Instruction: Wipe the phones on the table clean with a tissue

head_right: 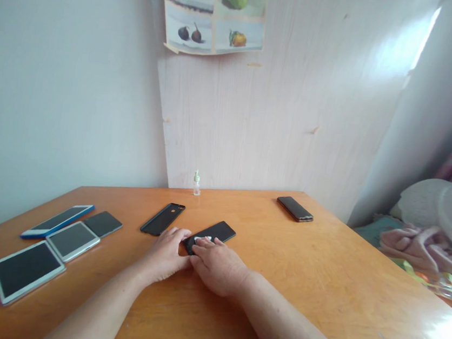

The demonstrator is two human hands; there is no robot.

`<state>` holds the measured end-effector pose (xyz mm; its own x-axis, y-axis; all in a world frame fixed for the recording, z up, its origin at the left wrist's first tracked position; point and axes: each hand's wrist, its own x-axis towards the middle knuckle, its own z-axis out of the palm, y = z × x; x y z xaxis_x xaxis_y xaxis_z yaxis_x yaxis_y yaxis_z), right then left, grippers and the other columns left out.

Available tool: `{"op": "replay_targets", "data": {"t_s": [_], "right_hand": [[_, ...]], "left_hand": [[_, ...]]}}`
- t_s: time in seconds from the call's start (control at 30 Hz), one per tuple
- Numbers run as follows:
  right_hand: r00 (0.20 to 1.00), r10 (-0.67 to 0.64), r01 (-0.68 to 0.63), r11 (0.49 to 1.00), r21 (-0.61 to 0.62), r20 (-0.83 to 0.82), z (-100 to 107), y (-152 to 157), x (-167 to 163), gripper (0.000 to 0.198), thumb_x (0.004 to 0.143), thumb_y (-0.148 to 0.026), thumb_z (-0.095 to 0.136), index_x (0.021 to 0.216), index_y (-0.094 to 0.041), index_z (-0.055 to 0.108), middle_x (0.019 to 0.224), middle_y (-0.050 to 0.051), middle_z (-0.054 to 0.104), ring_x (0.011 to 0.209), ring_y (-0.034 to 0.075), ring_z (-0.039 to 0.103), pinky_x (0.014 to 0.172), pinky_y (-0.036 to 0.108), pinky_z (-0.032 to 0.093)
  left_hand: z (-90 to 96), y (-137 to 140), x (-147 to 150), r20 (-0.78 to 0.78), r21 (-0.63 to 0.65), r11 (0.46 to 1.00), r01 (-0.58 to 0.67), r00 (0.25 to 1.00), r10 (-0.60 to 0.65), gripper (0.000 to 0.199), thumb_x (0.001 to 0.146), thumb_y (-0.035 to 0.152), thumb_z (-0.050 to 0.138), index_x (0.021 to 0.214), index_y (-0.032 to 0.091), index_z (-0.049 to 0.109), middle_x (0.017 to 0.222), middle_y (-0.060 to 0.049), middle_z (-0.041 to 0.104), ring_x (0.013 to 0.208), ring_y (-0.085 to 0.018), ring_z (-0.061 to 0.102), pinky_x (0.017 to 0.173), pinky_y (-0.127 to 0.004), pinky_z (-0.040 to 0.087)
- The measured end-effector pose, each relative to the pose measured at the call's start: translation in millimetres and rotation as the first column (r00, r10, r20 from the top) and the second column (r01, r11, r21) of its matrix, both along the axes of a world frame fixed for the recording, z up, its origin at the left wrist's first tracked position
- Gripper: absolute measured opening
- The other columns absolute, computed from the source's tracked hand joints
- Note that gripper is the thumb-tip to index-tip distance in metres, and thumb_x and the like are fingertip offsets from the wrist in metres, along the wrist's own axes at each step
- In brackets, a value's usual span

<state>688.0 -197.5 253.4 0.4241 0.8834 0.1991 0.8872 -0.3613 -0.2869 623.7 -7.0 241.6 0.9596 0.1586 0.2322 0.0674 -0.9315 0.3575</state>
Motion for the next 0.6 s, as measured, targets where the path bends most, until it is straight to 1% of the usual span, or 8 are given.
{"op": "replay_targets", "data": {"t_s": [0.03, 0.1, 0.2, 0.27, 0.37, 0.43, 0.5, 0.6], "right_hand": [[1.0, -0.013, 0.013, 1.0, -0.003, 0.001, 0.0, -0.5, 2.0, 0.045, 0.104, -0.037, 0.028, 0.133, -0.022, 0.058, 0.147, 0.009, 0.05, 0.138, 0.024, 0.042, 0.117, 0.045, 0.027], [0.986, -0.168, 0.169, 0.985, -0.035, 0.017, -1.0, -3.7, 12.7, 0.044, 0.103, -0.035, 0.028, 0.131, -0.02, 0.059, 0.147, 0.011, 0.05, 0.138, 0.025, 0.043, 0.116, 0.049, 0.027], [0.915, -0.4, 0.403, 0.912, -0.074, 0.054, -3.3, -7.5, 25.7, 0.041, 0.102, -0.03, 0.031, 0.128, -0.016, 0.06, 0.145, 0.015, 0.051, 0.138, 0.026, 0.042, 0.115, 0.049, 0.027], [0.926, -0.369, 0.374, 0.925, -0.065, 0.072, -3.8, -5.5, 21.2, 0.041, 0.102, -0.029, 0.031, 0.124, -0.015, 0.062, 0.143, 0.016, 0.053, 0.137, 0.026, 0.044, 0.115, 0.045, 0.028], [0.989, -0.135, 0.136, 0.991, -0.007, 0.059, -3.5, 1.2, 3.6, 0.042, 0.103, -0.033, 0.03, 0.125, -0.017, 0.062, 0.144, 0.013, 0.053, 0.136, 0.025, 0.045, 0.116, 0.041, 0.029], [0.998, -0.043, 0.042, 0.999, 0.011, 0.038, -3.2, 3.3, -1.0, 0.043, 0.103, -0.036, 0.029, 0.128, -0.019, 0.061, 0.146, 0.011, 0.051, 0.136, 0.025, 0.045, 0.116, 0.043, 0.029], [0.993, -0.109, 0.109, 0.994, -0.006, 0.034, -3.3, 1.9, 5.3, 0.044, 0.103, -0.034, 0.029, 0.127, -0.018, 0.061, 0.145, 0.012, 0.052, 0.135, 0.026, 0.046, 0.116, 0.046, 0.029], [0.936, -0.348, 0.35, 0.936, -0.038, 0.047, -3.9, -2.8, 19.7, 0.042, 0.102, -0.03, 0.031, 0.125, -0.015, 0.062, 0.142, 0.015, 0.054, 0.134, 0.028, 0.047, 0.115, 0.049, 0.029]], "left_hand": [[0.5, -0.1, -0.1, -0.002, -0.001, 1.0, -0.002, 1.0, 0.002, 0.049, 0.069, 0.048, 0.069, 0.112, 0.024, 0.06, 0.11, -0.007, 0.063, 0.109, -0.027, 0.057, 0.094, -0.033, 0.043], [1.4, -0.2, -0.3, -0.017, -0.002, 1.0, -0.005, 1.0, 0.005, 0.052, 0.069, 0.048, 0.069, 0.113, 0.024, 0.06, 0.113, -0.007, 0.062, 0.111, -0.027, 0.057, 0.095, -0.033, 0.042], [1.9, 0.0, -0.8, -0.042, 0.0, 1.0, -0.026, 0.999, 0.026, 0.057, 0.068, 0.049, 0.069, 0.118, 0.025, 0.058, 0.119, -0.008, 0.06, 0.116, -0.027, 0.054, 0.098, -0.034, 0.041], [1.7, 0.0, -1.5, -0.055, 0.011, 0.998, -0.064, 0.996, 0.064, 0.062, 0.067, 0.052, 0.069, 0.121, 0.025, 0.057, 0.121, -0.008, 0.059, 0.119, -0.029, 0.052, 0.099, -0.035, 0.04], [2.1, -0.5, -3.2, -0.067, 0.032, 0.995, -0.094, 0.993, 0.096, 0.058, 0.068, 0.057, 0.067, 0.116, 0.025, 0.061, 0.12, -0.009, 0.059, 0.118, -0.031, 0.052, 0.098, -0.037, 0.04], [3.4, -1.4, -4.3, -0.064, 0.036, 0.996, -0.079, 0.995, 0.081, 0.05, 0.07, 0.056, 0.066, 0.108, 0.025, 0.064, 0.116, -0.009, 0.06, 0.115, -0.031, 0.053, 0.097, -0.037, 0.041], [5.4, -2.7, -4.7, -0.062, 0.029, 0.997, -0.065, 0.996, 0.067, 0.044, 0.07, 0.053, 0.066, 0.104, 0.024, 0.065, 0.114, -0.008, 0.06, 0.114, -0.029, 0.053, 0.096, -0.037, 0.041], [7.9, -4.8, -3.6, -0.079, -0.004, 0.998, -0.07, 0.994, 0.07, 0.043, 0.068, 0.048, 0.069, 0.103, 0.024, 0.063, 0.117, -0.007, 0.06, 0.116, -0.028, 0.053, 0.097, -0.035, 0.041]]}}
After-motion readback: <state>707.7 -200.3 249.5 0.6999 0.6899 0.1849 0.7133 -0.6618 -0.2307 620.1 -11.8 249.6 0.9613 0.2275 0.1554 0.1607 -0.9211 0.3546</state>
